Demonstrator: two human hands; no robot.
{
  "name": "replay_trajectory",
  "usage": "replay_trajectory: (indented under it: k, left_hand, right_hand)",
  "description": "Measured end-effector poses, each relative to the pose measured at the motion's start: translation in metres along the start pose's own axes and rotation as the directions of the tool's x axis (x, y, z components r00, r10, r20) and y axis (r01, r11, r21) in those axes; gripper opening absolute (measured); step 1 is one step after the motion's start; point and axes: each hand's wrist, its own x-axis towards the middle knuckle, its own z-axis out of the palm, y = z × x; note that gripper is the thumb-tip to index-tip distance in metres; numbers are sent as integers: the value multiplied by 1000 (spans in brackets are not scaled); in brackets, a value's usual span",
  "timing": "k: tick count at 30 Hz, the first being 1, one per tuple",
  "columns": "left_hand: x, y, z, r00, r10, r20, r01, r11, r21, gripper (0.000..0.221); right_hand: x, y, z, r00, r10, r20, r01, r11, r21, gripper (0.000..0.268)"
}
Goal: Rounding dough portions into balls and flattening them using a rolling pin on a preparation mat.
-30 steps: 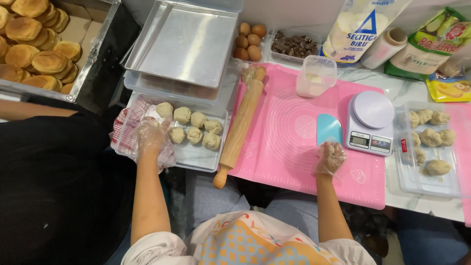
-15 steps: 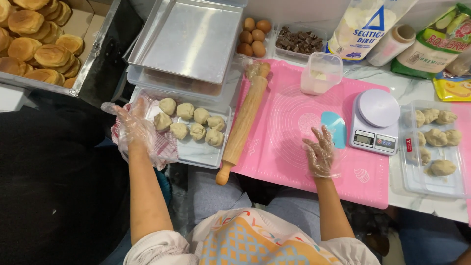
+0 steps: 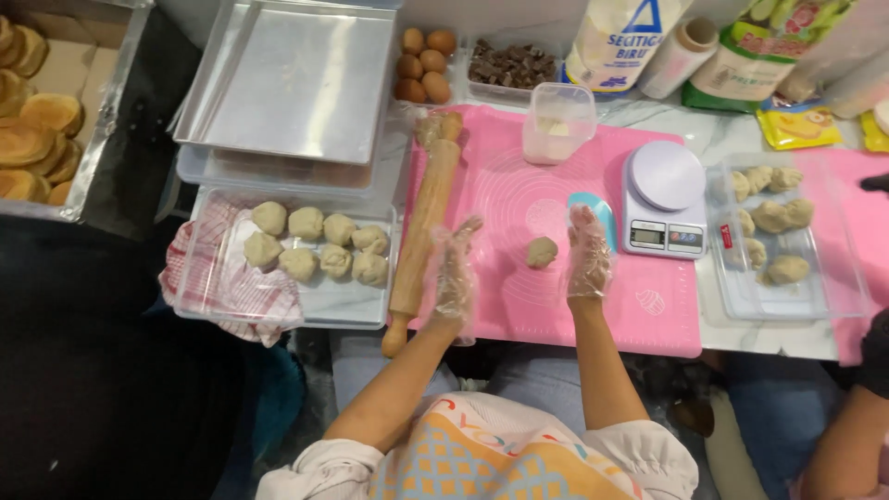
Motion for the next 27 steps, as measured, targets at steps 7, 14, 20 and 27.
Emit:
replay_trajectory:
  k: [7,14,20,27]
  left_hand:
    - [55,-133,42,721,460,518,-628,117,770,40]
    - [38,-105,26,597,369,712,-795,156,586,40]
    - [24,-76,23,689,512,513,-721,409,559,36]
    - [27,-85,8,725,516,456,-688,519,507,38]
  right_hand:
    - [7,81,-53,967,-9,254,183,720,-669,43]
    - [110,151,-101,924,-150,352,381,286,-879,26]
    - [80,58,-37,959,199,203,224,-92,-970,50]
    - [-11,31,-53,866,217,449,445,73,-893,67]
